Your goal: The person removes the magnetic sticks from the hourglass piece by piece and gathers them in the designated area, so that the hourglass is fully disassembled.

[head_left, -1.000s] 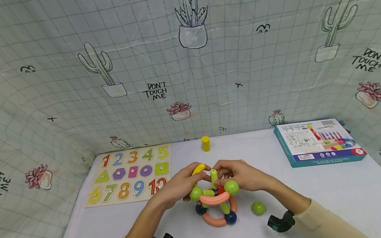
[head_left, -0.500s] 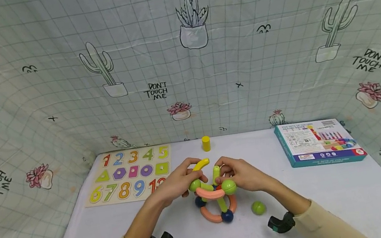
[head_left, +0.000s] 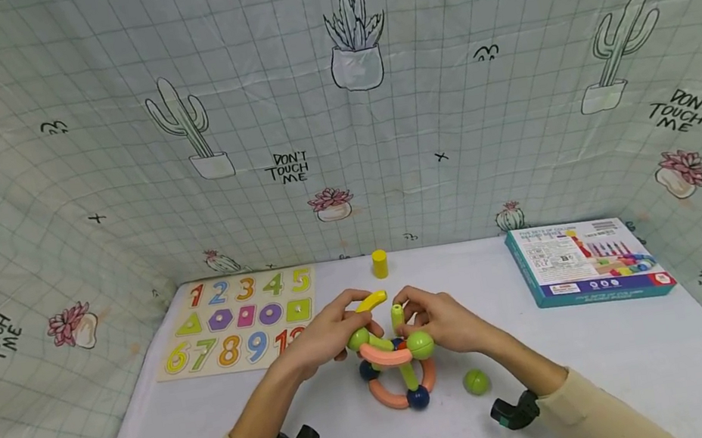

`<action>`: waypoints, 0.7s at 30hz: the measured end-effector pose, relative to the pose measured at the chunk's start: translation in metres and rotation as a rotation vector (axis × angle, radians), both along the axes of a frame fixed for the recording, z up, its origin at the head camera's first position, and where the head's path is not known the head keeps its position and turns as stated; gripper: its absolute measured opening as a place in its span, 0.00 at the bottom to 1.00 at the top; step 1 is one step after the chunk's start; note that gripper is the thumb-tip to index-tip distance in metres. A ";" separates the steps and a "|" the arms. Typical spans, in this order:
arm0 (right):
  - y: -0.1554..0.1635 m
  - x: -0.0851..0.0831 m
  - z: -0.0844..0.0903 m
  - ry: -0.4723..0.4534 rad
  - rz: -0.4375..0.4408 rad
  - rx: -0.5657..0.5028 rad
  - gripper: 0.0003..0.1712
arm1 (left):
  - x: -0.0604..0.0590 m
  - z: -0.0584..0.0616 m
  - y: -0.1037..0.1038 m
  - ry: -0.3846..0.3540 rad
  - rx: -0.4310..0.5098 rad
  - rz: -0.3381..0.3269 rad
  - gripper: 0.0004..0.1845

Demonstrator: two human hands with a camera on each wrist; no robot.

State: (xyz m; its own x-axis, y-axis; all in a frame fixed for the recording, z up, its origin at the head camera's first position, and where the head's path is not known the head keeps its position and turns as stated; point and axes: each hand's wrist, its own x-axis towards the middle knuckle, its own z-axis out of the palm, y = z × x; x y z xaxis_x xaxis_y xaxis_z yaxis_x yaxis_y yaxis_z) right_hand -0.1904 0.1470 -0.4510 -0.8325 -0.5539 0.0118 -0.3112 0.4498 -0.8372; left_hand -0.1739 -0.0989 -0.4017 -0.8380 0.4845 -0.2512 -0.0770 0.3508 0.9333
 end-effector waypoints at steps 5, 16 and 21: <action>0.003 0.000 -0.003 0.020 -0.002 0.021 0.17 | -0.001 -0.001 0.001 -0.008 -0.004 -0.001 0.20; 0.019 -0.002 0.005 0.025 -0.071 0.034 0.13 | -0.001 -0.002 0.001 0.007 -0.005 0.002 0.20; 0.034 -0.003 0.008 -0.008 -0.099 0.021 0.14 | -0.002 -0.002 0.000 0.003 -0.003 0.004 0.20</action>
